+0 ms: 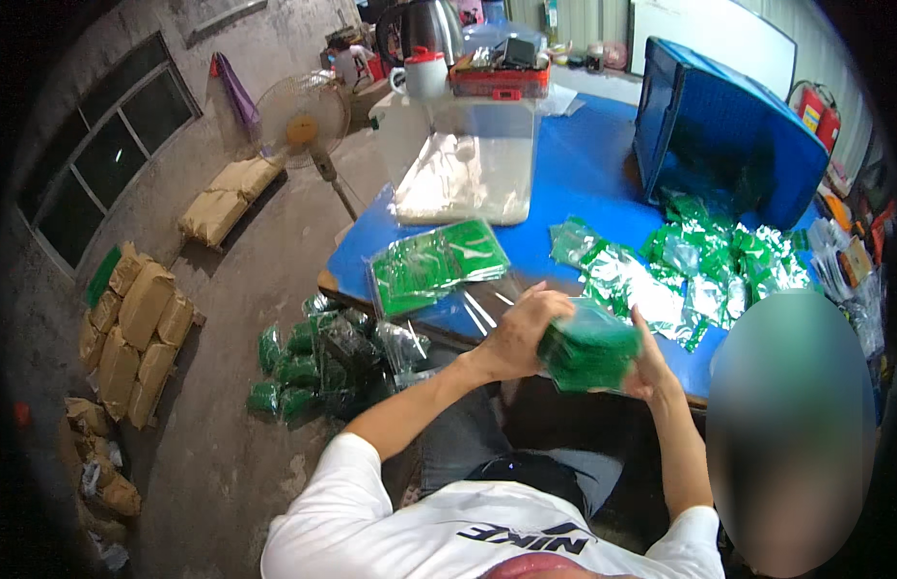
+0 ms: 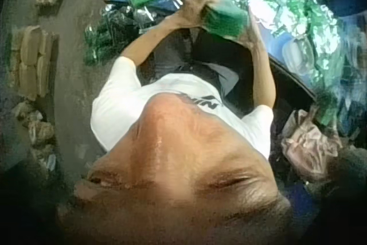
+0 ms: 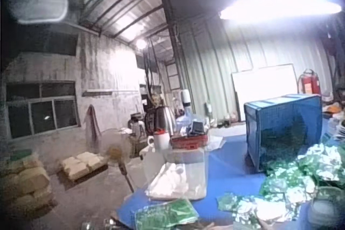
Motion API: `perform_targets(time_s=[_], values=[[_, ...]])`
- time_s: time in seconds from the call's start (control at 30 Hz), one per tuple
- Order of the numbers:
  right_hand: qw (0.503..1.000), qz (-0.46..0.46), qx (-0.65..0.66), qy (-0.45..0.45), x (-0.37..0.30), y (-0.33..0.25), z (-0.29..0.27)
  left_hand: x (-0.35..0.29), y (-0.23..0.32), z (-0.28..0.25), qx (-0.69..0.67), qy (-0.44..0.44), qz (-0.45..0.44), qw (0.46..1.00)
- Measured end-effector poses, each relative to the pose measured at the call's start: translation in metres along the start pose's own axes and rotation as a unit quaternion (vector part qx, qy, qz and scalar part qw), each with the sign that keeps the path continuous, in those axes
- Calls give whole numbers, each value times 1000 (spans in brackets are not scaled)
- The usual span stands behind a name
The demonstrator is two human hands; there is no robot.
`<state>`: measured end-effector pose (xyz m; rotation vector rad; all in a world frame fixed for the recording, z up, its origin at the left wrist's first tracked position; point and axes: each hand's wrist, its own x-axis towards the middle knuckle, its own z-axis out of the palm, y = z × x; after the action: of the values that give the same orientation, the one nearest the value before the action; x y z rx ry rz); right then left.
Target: Packing green plastic sheets or pieces into clear plastic bags in a manufacturing workspace.
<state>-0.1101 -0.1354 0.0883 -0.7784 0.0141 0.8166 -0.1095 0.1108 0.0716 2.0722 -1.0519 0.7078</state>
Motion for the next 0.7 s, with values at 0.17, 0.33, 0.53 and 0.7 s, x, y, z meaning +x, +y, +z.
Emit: perform_targets(time_s=[0.17, 0.33, 0.53, 0.7], values=[[974, 40, -204, 91, 17, 16, -25, -30, 16, 20, 146, -97, 54, 983], [994, 52, -91, -11, 12, 53, -35, -70, 30, 19, 189, -141, 85, 968], [997, 51, -38, 44, 9, 92, -50, -76, 48, 20, 171, -186, 81, 964], [995, 18, -68, 68, 2, 97, -27, -77, 49, 15, 170, -241, 73, 953]])
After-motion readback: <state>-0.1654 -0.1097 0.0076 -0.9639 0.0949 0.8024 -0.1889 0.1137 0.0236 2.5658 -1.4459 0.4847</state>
